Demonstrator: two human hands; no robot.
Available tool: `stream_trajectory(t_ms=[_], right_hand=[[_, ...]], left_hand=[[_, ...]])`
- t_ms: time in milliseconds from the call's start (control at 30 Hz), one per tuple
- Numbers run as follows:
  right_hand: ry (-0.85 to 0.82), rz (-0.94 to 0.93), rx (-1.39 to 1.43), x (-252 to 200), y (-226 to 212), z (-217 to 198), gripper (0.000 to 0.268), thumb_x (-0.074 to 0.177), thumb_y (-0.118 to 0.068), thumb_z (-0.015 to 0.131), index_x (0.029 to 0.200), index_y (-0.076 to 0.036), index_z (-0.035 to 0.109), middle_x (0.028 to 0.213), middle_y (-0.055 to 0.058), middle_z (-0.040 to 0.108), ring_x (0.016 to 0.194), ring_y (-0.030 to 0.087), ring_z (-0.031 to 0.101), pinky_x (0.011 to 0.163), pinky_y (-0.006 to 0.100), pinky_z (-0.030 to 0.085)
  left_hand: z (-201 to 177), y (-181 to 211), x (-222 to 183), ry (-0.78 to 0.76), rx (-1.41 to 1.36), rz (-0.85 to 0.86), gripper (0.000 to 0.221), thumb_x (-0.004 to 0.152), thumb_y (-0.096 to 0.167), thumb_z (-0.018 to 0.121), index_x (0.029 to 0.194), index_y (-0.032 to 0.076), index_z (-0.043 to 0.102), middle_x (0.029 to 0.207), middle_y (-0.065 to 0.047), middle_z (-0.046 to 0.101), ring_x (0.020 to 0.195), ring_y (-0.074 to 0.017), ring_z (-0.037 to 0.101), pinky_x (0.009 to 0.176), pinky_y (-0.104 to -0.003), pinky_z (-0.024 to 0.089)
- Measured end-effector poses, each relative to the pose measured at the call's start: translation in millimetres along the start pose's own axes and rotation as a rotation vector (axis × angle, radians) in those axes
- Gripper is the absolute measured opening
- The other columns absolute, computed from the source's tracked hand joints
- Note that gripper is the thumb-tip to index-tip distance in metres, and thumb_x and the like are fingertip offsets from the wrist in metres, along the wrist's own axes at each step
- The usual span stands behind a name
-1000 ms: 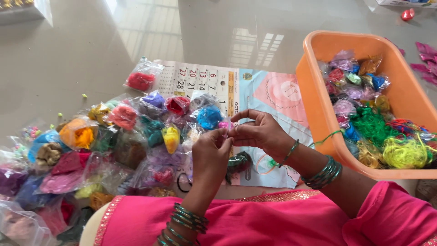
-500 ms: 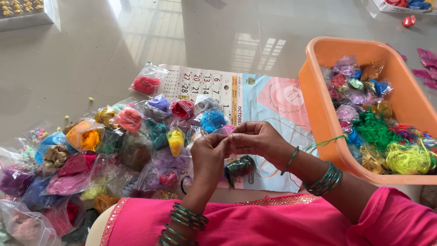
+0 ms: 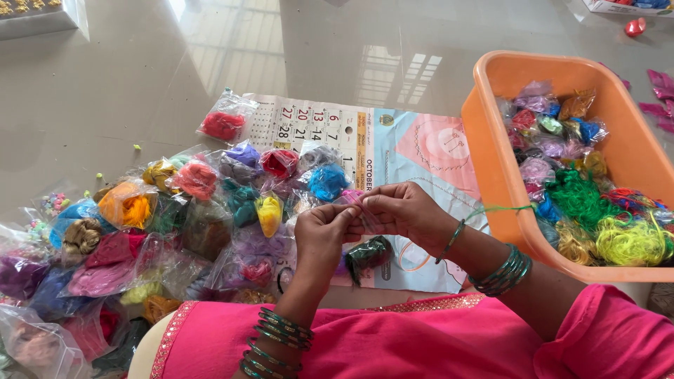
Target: The person sits on the floor and twists and rolls pink wool fiber between their palms to form a thick wool cord, repeatedly rolling sections and joining the strand longer. Colorful wool bundles and a plastic basin of fibers sit around them on the floor.
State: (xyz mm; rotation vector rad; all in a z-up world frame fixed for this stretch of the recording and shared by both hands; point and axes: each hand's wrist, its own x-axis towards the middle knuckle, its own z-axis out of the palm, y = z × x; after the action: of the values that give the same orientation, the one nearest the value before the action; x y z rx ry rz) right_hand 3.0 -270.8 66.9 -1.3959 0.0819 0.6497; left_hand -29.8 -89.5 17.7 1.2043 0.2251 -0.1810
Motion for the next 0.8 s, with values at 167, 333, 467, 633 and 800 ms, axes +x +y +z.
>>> stream_trajectory(t_ms=[167, 333, 467, 633, 800], right_hand=[[-0.047, -0.076, -0.139, -0.8, -1.4, 2.4, 0.029, 0.096, -0.013, 0.067, 0.12, 0.004, 0.07, 0.107, 0.011, 0.077, 0.096, 0.016, 0.074, 0.088, 0.032, 0.062], [-0.114, -0.155, -0.248, 0.1, 4.5, 7.8, 0.039, 0.093, -0.007, 0.068, 0.13, 0.005, 0.064, 0.116, 0.015, 0.076, 0.104, 0.018, 0.074, 0.093, 0.032, 0.061], [-0.16, -0.163, -0.27, -2.2, -0.6, 10.4, 0.048, 0.09, -0.002, 0.068, 0.136, 0.004, 0.058, 0.126, 0.015, 0.073, 0.113, 0.019, 0.072, 0.097, 0.032, 0.06], [-0.121, -0.147, -0.305, -6.1, -8.8, 11.4, 0.049, 0.09, -0.002, 0.068, 0.137, 0.004, 0.058, 0.127, 0.014, 0.073, 0.114, 0.018, 0.07, 0.098, 0.032, 0.059], [-0.17, -0.19, -0.348, -9.4, -6.8, 16.7, 0.047, 0.093, -0.001, 0.066, 0.138, 0.006, 0.057, 0.127, 0.014, 0.073, 0.115, 0.018, 0.07, 0.099, 0.032, 0.059]], left_hand=[[3.1, 7.5, -3.7, 0.011, -0.025, 0.028, 0.02, 0.092, 0.012, 0.07, 0.102, -0.004, 0.077, 0.084, -0.01, 0.079, 0.069, -0.0128, 0.076, 0.064, -0.025, 0.062], [2.9, 1.4, 0.0, 0.062, 0.034, 0.11, 0.018, 0.088, 0.008, 0.076, 0.098, -0.007, 0.076, 0.082, -0.011, 0.077, 0.068, -0.0141, 0.074, 0.062, -0.027, 0.062], [-3.5, -4.6, 3.9, 0.082, -0.045, 0.079, 0.018, 0.093, 0.01, 0.069, 0.094, -0.007, 0.074, 0.079, -0.012, 0.076, 0.066, -0.0165, 0.073, 0.062, -0.03, 0.063], [-4.4, -0.2, 1.9, -0.008, -0.182, 0.057, 0.022, 0.095, 0.013, 0.065, 0.098, -0.007, 0.074, 0.084, -0.012, 0.077, 0.071, -0.0161, 0.075, 0.068, -0.03, 0.064], [0.6, 14.1, -5.2, 0.019, -0.131, 0.042, 0.022, 0.096, 0.013, 0.066, 0.097, -0.008, 0.074, 0.084, -0.014, 0.078, 0.071, -0.0165, 0.075, 0.068, -0.029, 0.063]])
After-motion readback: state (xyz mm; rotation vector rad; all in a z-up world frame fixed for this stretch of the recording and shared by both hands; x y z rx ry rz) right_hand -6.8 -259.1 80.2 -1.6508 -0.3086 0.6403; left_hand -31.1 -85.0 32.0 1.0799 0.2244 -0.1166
